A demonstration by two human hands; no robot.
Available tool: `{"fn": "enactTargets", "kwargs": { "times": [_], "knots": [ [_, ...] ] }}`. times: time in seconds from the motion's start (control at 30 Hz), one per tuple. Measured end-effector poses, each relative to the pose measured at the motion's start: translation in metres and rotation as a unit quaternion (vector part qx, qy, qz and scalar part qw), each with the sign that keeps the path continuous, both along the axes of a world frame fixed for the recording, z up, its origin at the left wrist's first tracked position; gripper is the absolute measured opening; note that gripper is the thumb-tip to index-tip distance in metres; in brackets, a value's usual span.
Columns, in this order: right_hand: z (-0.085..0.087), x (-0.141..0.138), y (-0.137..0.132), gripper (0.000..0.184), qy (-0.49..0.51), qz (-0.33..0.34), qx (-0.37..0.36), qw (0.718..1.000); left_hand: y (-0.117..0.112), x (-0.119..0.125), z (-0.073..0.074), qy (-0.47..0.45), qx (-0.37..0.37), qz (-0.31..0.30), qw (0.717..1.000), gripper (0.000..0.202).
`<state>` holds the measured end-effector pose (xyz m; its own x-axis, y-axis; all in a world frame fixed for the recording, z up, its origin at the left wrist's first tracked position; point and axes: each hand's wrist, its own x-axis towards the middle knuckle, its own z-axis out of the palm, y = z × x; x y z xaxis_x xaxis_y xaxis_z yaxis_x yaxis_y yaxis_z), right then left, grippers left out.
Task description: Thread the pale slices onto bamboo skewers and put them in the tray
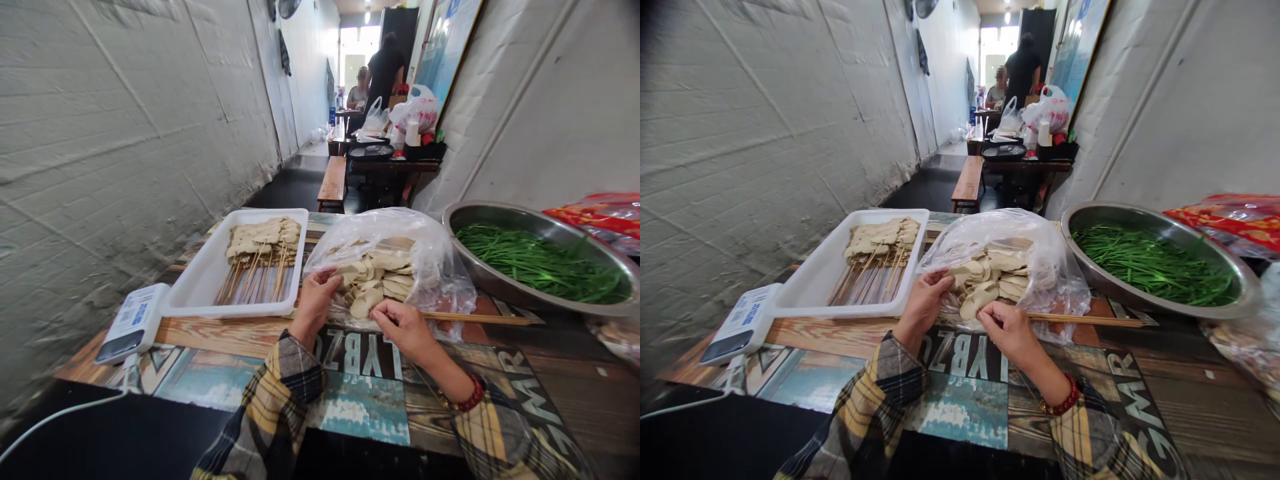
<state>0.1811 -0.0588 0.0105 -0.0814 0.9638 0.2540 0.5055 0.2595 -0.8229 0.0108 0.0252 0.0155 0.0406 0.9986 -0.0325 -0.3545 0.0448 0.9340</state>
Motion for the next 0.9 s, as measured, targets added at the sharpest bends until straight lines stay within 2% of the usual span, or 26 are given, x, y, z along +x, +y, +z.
{"fn": "enactTargets", "kwargs": {
  "times": [0.3,0.6,0.9],
  "knots": [
    [-0.005,-0.001,0.001,0.023,-0.025,0.007,0.013,1.000,-0.001,0.000,0.001,-0.004,0.029,-0.004,1.000,0.023],
    [-0.006,0.000,0.002,0.024,-0.038,0.007,0.020,0.999,0.002,-0.001,-0.005,0.005,0.025,0.009,1.000,0.028],
    [-0.013,0.003,0.004,0.022,-0.055,0.006,0.011,0.998,0.002,-0.002,-0.010,0.107,0.075,0.031,0.991,0.020]
  ]
}}
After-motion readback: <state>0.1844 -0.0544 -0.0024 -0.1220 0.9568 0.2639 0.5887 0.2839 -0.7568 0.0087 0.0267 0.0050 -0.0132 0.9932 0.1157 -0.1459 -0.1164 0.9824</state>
